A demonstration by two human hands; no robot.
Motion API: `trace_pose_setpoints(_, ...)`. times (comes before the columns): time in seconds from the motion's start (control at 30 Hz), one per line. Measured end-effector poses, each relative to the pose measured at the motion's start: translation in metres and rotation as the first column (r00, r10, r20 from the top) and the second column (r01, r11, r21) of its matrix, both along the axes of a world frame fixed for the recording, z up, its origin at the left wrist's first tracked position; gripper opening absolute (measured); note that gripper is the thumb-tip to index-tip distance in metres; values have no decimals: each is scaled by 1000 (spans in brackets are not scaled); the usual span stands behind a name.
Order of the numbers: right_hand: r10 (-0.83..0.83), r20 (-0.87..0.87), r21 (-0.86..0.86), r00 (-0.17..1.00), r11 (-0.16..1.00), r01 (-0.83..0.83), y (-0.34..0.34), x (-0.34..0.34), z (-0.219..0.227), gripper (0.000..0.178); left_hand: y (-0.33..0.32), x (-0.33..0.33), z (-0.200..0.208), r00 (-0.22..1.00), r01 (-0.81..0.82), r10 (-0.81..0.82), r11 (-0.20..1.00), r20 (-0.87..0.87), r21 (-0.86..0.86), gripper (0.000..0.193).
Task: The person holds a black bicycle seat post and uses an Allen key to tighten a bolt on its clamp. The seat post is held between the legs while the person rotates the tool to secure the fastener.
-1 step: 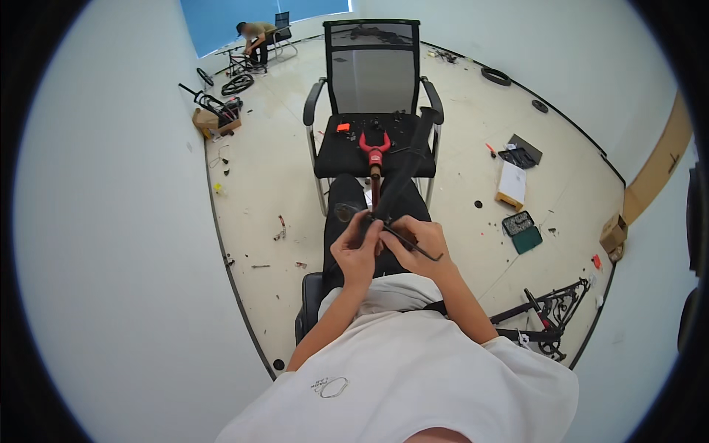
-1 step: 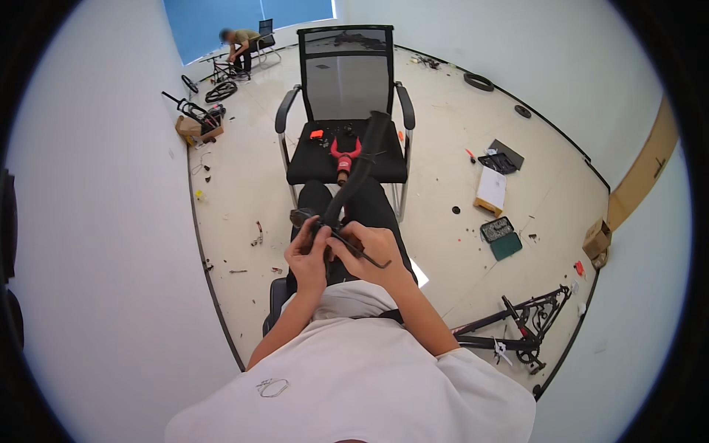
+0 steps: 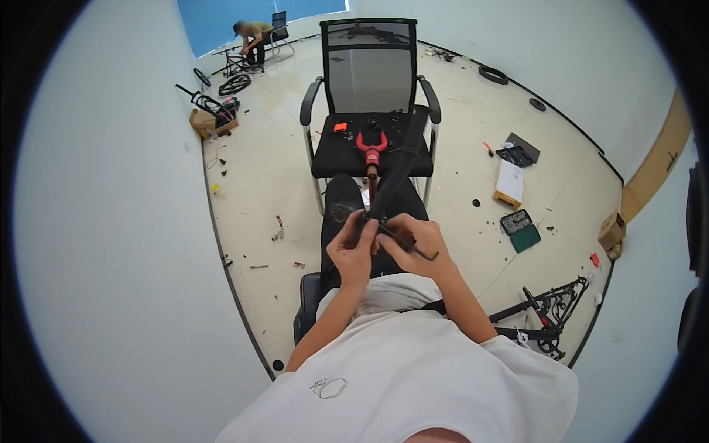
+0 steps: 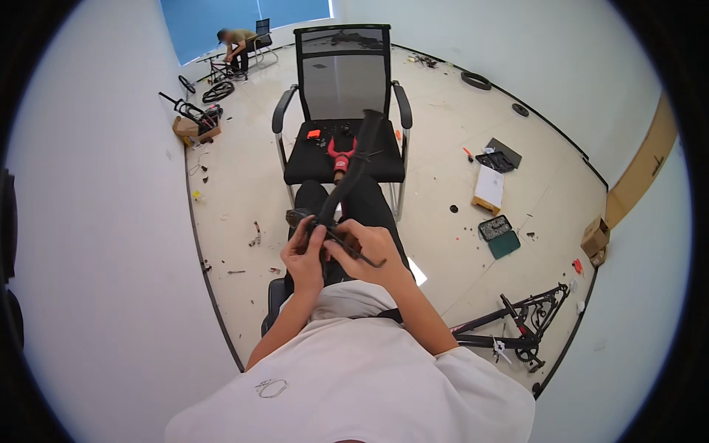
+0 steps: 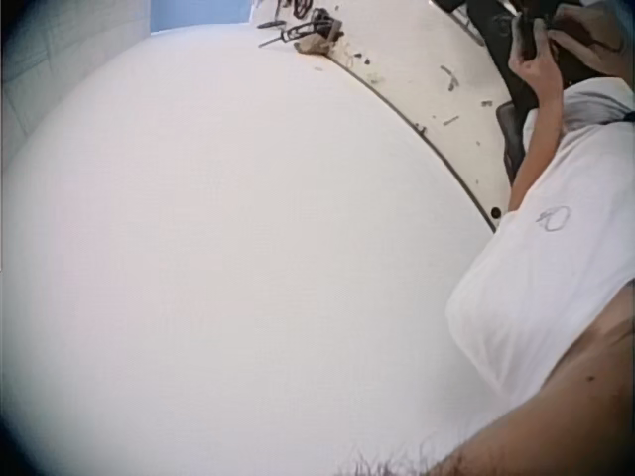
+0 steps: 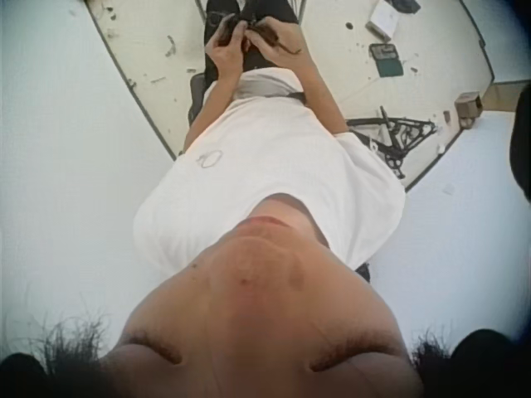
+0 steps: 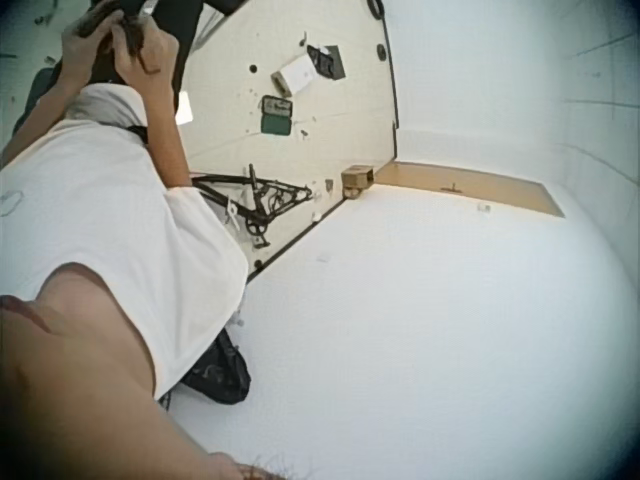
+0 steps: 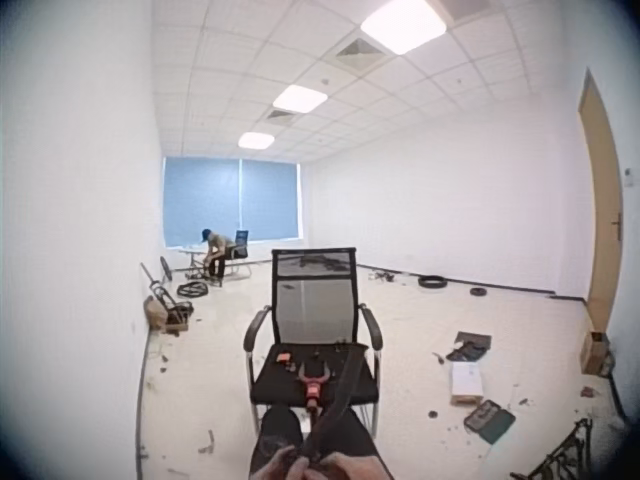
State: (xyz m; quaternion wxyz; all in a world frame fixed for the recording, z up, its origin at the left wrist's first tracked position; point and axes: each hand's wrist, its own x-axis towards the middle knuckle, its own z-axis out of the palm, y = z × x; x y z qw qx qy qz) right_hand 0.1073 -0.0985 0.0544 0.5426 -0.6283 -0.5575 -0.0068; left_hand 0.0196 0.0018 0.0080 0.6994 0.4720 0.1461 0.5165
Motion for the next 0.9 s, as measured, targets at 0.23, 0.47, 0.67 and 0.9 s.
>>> trace_pose_setpoints(0.23, 231, -287, 52, 930, 973, -226, -6, 1, 8, 11, 17, -3, 1, 999, -42, 45, 992, 23, -115, 27)
trace_pose_setpoints(0.47, 300, -362, 112, 882, 954, -279, 3, 1, -3, 9, 13, -4, -5, 997, 23, -15, 992, 72, -123, 27)
trace_pose_setpoints(0.67, 236, -412, 131, 880, 971, -199, 4, 1, -10, 8, 8, -6, -9, 997, 57, -55, 998, 54, -34, 28)
trace_pose_setpoints(0.9, 245, -351, 239, 904, 957, -167, 8, 1, -13, 10, 9, -6, -13, 996, 75, -75, 997, 43, -2, 28)
